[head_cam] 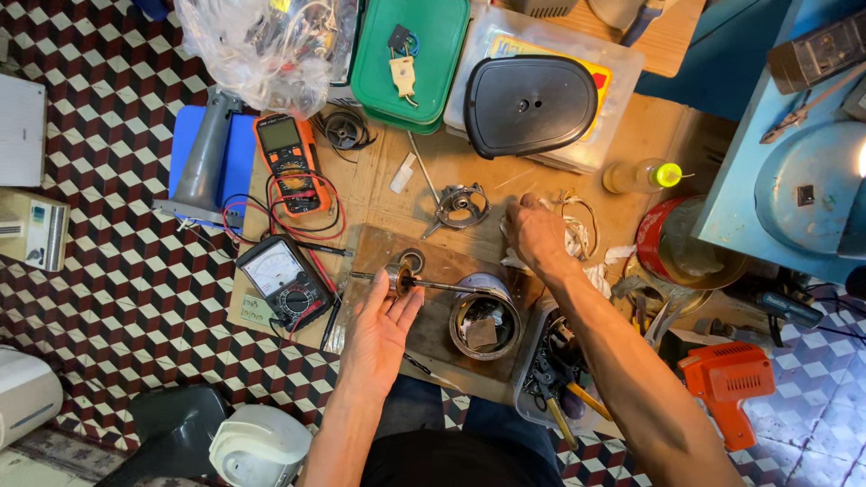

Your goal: The person disassembles a small electric motor, removes the rotor, and cleans the shaft and commutator with a cloth. The person then reassembles the motor components and rotates the shaft to check movement.

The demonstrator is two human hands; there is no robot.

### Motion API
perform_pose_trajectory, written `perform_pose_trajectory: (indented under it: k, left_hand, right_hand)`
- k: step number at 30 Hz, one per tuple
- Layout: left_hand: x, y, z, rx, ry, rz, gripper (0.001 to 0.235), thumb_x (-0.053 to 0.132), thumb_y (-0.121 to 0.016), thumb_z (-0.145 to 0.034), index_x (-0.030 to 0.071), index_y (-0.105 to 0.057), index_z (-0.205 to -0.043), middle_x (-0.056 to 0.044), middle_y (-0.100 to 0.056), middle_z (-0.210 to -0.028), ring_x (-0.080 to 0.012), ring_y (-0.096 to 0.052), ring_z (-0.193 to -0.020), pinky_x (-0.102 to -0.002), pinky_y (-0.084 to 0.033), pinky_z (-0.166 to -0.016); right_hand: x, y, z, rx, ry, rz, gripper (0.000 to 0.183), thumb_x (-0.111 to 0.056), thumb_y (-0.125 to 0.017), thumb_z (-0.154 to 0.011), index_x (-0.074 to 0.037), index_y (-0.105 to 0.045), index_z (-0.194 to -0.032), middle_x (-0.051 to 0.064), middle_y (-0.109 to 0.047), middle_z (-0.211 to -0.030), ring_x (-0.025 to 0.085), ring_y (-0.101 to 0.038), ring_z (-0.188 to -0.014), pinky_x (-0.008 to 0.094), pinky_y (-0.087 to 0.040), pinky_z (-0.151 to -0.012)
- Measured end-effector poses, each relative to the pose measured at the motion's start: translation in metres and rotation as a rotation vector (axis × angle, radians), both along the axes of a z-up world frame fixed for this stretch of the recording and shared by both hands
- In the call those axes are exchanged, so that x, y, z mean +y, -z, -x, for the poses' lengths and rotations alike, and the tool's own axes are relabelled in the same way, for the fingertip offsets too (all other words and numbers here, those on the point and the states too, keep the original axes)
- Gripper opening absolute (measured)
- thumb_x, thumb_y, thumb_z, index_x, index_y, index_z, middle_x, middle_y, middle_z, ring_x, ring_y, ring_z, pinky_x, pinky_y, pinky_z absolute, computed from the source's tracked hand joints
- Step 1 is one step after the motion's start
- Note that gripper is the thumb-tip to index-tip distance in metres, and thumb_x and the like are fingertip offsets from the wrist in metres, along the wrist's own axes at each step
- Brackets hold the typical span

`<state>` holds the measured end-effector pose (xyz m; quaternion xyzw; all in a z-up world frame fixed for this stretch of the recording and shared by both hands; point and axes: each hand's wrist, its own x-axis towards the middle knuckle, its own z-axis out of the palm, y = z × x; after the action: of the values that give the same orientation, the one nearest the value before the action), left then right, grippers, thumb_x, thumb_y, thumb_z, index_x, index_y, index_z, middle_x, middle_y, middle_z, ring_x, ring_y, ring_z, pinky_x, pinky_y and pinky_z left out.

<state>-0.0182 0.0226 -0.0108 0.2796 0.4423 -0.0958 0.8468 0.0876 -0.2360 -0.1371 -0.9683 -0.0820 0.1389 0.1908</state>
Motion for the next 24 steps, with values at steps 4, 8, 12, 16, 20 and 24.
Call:
perform_pose_trajectory:
  k: [4,8,12,16,20,24]
  left_hand:
    - [0.005,0.0,0.0,-0.013,-0.022,0.02,0.038,0.023,-0.072,-0.092,0.0,-0.059,-0.119,-0.013,-0.064,-0.117,-0.0276,-0.066,-0.106,-0.042,-0.057,-0.1]
    - [0.004,0.001,-0.004,-0.003,-0.022,0.017,0.038,0.023,-0.072,-0.091,0.001,-0.06,-0.119,-0.013,-0.064,-0.117,-0.0269,-0.067,-0.107,-0.041,-0.057,-0.1]
    - [-0.005,0.0,-0.01,-0.102,0.022,0.038,0.035,0.021,-0.073,-0.093,0.002,-0.058,-0.119,-0.009,-0.065,-0.113,-0.0247,-0.067,-0.107,-0.042,-0.057,-0.101]
    - [-0.028,-0.01,-0.023,-0.195,0.129,0.017,0.034,0.018,-0.075,-0.094,0.007,-0.059,-0.122,-0.004,-0.068,-0.112,-0.0188,-0.067,-0.106,-0.039,-0.057,-0.1]
    - [-0.055,-0.033,-0.034,-0.242,0.333,-0.117,0.046,0.022,-0.076,-0.088,0.01,-0.06,-0.129,-0.004,-0.069,-0.11,-0.0154,-0.068,-0.102,-0.034,-0.057,-0.093]
    - [-0.081,-0.045,-0.039,-0.278,0.47,-0.213,0.05,0.026,-0.079,-0.086,0.007,-0.061,-0.128,-0.005,-0.068,-0.107,-0.0131,-0.067,-0.1,-0.032,-0.057,-0.09]
  right_hand:
    - [-0.014,0.007,-0.003,0.216,0.452,-0.673,0.014,-0.014,-0.07,-0.095,-0.002,-0.067,-0.102,0.013,-0.068,-0.098,0.025,-0.069,-0.081,0.037,-0.056,-0.069]
    - [-0.027,-0.008,0.001,0.437,0.769,-1.124,0.02,-0.011,-0.065,-0.096,0.004,-0.059,-0.109,0.014,-0.066,-0.095,0.022,-0.07,-0.08,0.034,-0.057,-0.069]
    - [-0.029,-0.05,0.016,0.433,0.825,-1.328,0.04,-0.008,-0.065,-0.089,-0.005,-0.059,-0.129,0.011,-0.072,-0.099,0.017,-0.07,-0.079,0.028,-0.058,-0.073]
    - [-0.03,-0.115,0.053,0.329,0.805,-1.388,0.028,-0.005,-0.068,-0.097,0.006,-0.067,-0.123,0.008,-0.07,-0.107,0.012,-0.067,-0.093,0.024,-0.053,-0.083]
    - [-0.036,-0.178,0.086,0.022,0.611,-0.909,0.022,-0.009,-0.068,-0.103,0.004,-0.073,-0.12,0.011,-0.068,-0.1,0.018,-0.062,-0.088,0.025,-0.049,-0.078]
    - [-0.032,-0.215,0.098,-0.179,0.27,-0.537,0.026,-0.006,-0.062,-0.099,0.0,-0.068,-0.123,0.012,-0.072,-0.111,0.022,-0.072,-0.097,0.028,-0.054,-0.082]
